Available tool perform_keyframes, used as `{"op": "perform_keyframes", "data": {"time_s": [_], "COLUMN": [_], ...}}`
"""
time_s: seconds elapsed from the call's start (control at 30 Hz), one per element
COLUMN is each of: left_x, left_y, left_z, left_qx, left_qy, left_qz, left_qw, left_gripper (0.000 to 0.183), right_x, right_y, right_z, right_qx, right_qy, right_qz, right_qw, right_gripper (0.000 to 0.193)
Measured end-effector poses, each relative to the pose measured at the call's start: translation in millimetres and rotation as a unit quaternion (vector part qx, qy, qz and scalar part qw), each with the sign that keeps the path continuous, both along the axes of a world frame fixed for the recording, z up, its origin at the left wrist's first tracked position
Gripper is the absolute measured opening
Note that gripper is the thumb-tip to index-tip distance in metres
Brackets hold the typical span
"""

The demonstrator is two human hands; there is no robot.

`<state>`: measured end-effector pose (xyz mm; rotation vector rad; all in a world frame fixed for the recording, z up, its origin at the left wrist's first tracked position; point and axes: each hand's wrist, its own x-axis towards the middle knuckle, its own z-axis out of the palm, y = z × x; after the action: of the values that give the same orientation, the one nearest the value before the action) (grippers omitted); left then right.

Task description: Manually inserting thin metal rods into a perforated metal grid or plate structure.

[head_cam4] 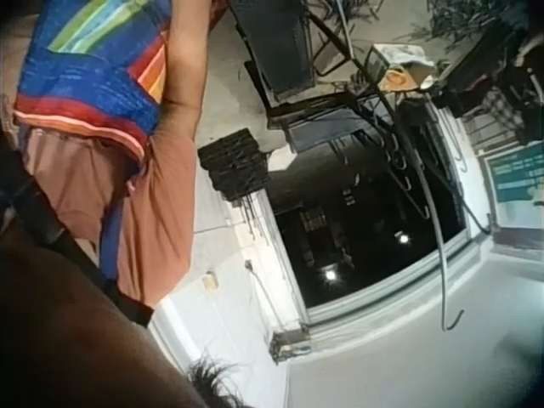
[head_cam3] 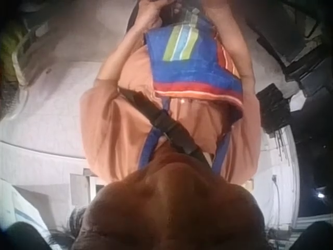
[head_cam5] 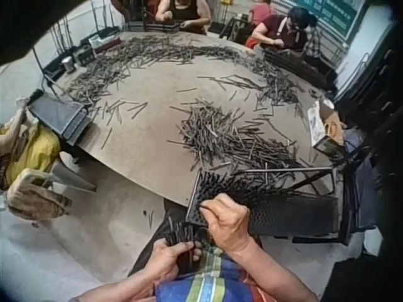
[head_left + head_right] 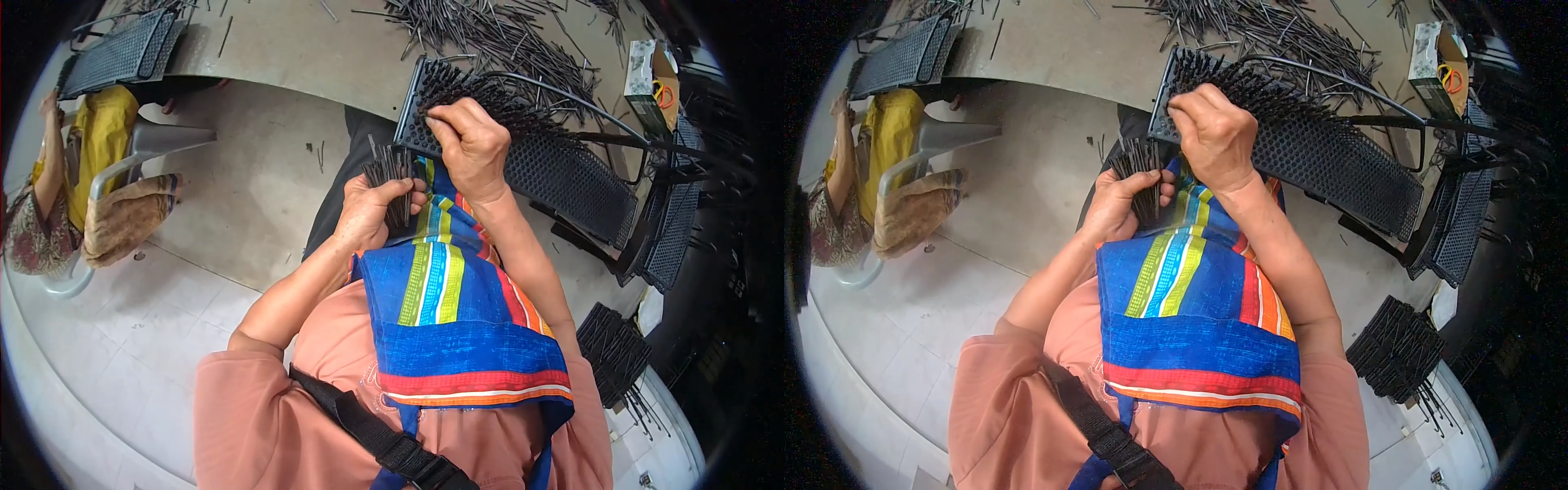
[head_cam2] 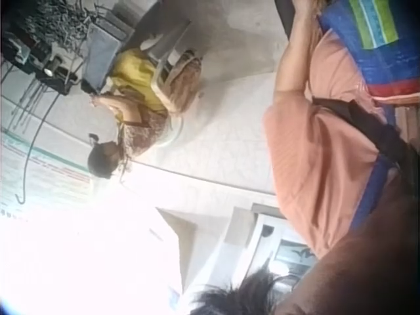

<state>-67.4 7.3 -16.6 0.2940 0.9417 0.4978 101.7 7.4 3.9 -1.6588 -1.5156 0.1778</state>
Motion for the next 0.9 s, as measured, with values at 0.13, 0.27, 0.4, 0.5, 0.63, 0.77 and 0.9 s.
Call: {"op": "perform_keyframes", "data": {"time_s": [0.13,0.27,0.4,0.5,0.63,0.77,0.9], "left_x": [-0.6,1.9,4.0,5.3,7.0,8.6,10.9], "left_y": [2.4,2.7,1.2,1.6,2.4,3.2,1.0], "left_z": [-1.8,-0.3,2.4,1.6,4.9,6.6,13.8], "left_qx": [-0.001,-0.023,-0.037,-0.048,-0.041,-0.018,-0.047], "left_qy": [-0.006,-0.009,-0.014,-0.007,-0.021,-0.033,-0.008], "left_qz": [0.0,-0.005,-0.001,-0.004,0.003,-0.054,-0.023], "left_qw": [1.0,1.0,0.999,0.999,0.999,0.998,0.999], "left_gripper": [0.009,0.01,0.011,0.011,0.012,0.015,0.015], "right_x": [4.6,5.2,7.4,8.3,3.2,-4.9,3.8], "right_y": [-7.3,-6.5,-8.1,-8.3,-27.1,-37.2,-38.9], "right_z": [-7.5,-5.5,-9.0,-8.7,-2.7,-7.4,-9.3], "right_qx": [0.021,0.018,0.02,0.006,-0.112,-0.284,-0.275], "right_qy": [0.006,0.007,-0.049,-0.039,0.071,0.519,0.555], "right_qz": [-0.01,0.019,0.043,0.023,-0.001,0.034,0.019], "right_qw": [1.0,1.0,0.998,0.999,0.991,0.806,0.785], "right_gripper": [0.01,0.011,0.012,0.012,0.011,0.008,0.009]}}
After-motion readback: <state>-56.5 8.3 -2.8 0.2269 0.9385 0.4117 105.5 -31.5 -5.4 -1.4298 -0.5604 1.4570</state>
